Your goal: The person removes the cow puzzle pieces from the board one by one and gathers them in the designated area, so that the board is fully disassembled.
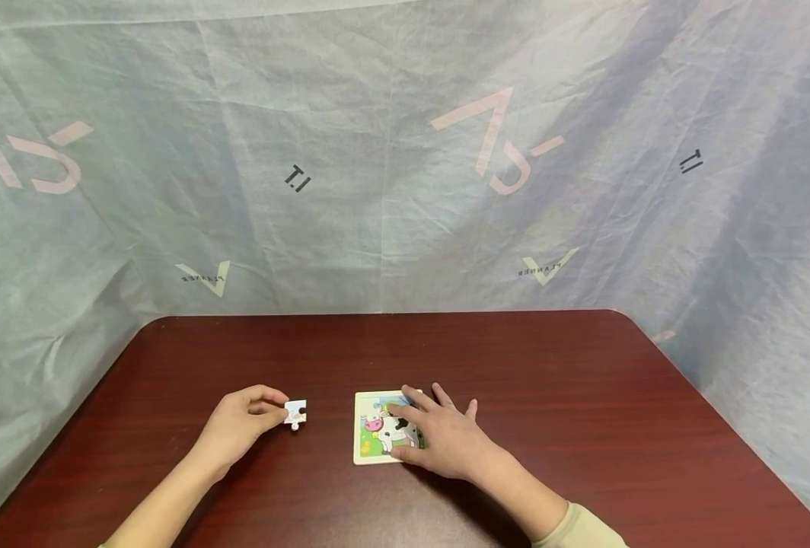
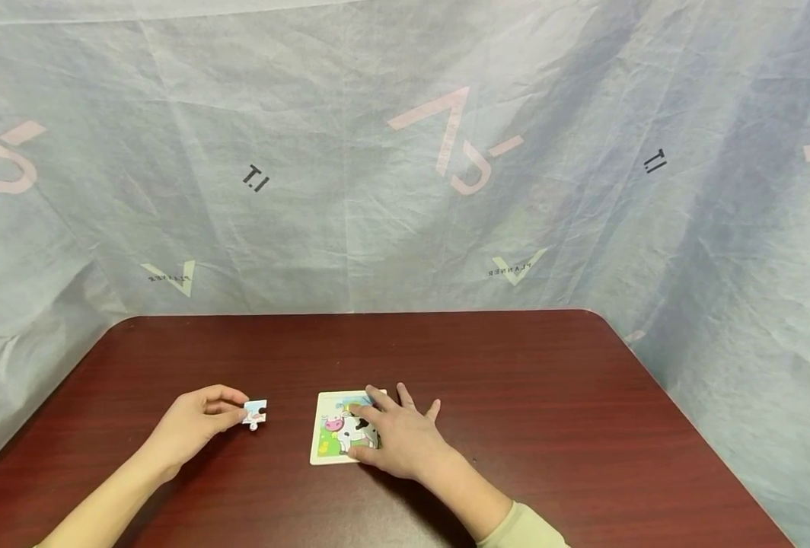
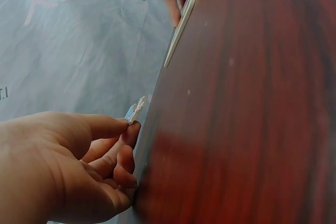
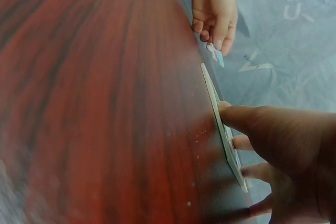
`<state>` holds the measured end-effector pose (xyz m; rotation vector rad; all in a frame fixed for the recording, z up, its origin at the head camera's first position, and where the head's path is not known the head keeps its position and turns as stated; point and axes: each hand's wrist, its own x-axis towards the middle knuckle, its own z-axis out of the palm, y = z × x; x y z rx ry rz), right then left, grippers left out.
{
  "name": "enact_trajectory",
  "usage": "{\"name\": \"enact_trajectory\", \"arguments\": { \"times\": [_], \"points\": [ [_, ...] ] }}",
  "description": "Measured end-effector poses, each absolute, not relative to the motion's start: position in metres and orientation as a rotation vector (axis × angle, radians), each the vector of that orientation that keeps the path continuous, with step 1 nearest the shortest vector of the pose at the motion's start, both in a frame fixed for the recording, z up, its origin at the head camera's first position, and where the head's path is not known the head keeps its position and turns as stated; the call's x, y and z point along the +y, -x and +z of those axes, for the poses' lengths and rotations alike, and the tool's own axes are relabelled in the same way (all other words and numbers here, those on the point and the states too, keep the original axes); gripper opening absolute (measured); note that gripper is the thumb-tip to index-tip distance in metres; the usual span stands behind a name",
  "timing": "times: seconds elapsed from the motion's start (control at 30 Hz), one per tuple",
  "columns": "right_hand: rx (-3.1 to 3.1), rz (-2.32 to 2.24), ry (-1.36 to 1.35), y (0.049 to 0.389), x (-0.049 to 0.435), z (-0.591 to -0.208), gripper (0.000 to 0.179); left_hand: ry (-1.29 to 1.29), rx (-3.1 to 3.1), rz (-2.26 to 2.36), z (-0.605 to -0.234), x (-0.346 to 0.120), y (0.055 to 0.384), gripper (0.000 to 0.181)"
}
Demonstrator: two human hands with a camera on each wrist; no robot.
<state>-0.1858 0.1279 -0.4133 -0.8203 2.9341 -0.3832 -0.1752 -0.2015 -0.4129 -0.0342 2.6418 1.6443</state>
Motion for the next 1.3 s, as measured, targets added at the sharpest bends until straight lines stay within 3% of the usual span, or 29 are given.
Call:
{"name": "enact_trajectory", "arguments": {
  "times": [1.3],
  "points": [
    [2.947,-0.386,0.828,0.185,0.128,-0.412,0.061,0.030,2.715,1.422,-0.410,-0.260,0.167,0.028]
  ]
}}
